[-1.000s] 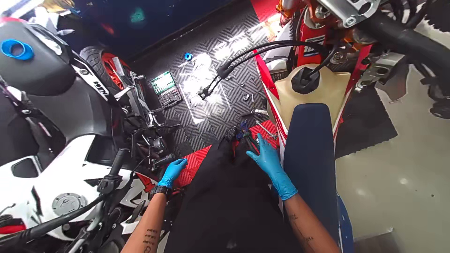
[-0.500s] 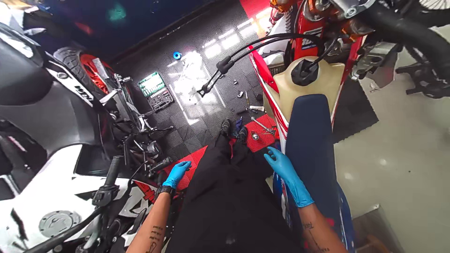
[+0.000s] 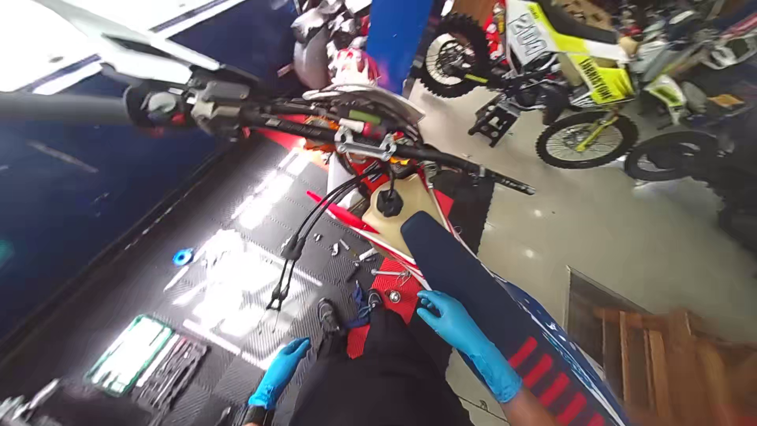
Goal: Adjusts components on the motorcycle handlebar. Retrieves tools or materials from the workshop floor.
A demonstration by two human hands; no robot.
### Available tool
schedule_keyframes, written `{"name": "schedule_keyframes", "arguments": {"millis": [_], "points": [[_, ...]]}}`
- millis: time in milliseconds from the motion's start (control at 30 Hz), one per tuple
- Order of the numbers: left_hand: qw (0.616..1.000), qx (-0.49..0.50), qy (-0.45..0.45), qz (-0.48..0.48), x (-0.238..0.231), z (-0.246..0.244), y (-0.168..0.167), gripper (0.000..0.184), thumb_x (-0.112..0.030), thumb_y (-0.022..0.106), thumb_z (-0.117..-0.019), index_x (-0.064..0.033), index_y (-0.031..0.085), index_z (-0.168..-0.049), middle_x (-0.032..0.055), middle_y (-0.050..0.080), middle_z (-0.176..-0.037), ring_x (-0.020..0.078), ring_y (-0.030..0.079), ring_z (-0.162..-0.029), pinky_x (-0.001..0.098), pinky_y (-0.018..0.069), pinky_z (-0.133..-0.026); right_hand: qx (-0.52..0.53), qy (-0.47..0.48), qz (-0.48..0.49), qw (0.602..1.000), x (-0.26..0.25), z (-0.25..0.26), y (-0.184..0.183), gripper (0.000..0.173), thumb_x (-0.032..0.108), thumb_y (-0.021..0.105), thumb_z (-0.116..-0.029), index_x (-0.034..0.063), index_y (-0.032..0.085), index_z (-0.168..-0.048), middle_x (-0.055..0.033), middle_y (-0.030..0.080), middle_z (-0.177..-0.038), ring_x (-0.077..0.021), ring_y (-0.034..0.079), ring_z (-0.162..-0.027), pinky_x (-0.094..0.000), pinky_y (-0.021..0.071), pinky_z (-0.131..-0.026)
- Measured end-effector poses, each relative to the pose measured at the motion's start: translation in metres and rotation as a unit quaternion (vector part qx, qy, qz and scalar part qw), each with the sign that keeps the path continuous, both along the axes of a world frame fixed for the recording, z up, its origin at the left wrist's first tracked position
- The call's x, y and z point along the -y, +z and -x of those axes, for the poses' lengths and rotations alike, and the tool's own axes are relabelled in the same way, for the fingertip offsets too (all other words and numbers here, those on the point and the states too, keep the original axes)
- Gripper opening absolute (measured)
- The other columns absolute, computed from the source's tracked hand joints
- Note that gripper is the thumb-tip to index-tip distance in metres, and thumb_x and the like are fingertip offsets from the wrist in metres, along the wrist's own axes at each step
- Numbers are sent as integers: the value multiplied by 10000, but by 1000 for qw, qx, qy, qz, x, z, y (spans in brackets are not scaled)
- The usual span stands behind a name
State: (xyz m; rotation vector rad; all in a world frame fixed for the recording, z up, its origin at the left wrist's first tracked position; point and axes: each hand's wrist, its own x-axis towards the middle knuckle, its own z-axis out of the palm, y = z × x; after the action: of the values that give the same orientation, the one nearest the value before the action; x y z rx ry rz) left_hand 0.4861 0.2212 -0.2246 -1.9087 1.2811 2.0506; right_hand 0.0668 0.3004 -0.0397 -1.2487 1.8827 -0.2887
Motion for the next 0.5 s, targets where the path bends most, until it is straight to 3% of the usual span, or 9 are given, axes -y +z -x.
{"name": "schedule_keyframes", "arguments": {"millis": [167,233,267,367,500], "points": [[989,-117,-92,18,45,48,38,421,-312,535,-1060,1,639,-1321,170,687,-1265,249,657,-1172,442,488,-1057,-123,-84,219,964,32,60,77,393,318,697,-945,90,692,-1265,-78,712,-1173,-180,683,-1079,-395,571,-967],[978,-169,-118,39,57,79,68,410,-318,533,-1055,-19,660,-1306,137,695,-1260,212,659,-1173,417,496,-1068,-166,-83,313,931,55,94,112,464,332,732,-909,71,675,-1289,-103,695,-1230,-217,653,-1150,-430,543,-1008],[972,-193,-127,49,65,96,84,402,-328,539,-1055,-39,670,-1301,112,702,-1253,192,662,-1165,406,504,-1061,-175,-70,336,923,69,112,129,552,353,744,-899,69,631,-1359,-111,667,-1309,-233,615,-1234,-450,505,-1066],[954,-244,-155,76,85,151,127,399,-337,564,-1045,-70,664,-1324,85,699,-1282,183,655,-1201,407,508,-1078,-181,-13,344,921,112,161,157,908,459,788,-846,80,390,-1569,-80,569,-1474,-235,493,-1390,-478,392,-1179],[938,-256,-190,137,109,226,160,390,-366,568,-1043,-109,683,-1313,43,699,-1295,150,646,-1217,399,506,-1087,-185,90,308,929,169,194,152,1097,569,805,-788,113,266,-1627,-59,524,-1528,-260,456,-1429,-523,337,-1206]]}}
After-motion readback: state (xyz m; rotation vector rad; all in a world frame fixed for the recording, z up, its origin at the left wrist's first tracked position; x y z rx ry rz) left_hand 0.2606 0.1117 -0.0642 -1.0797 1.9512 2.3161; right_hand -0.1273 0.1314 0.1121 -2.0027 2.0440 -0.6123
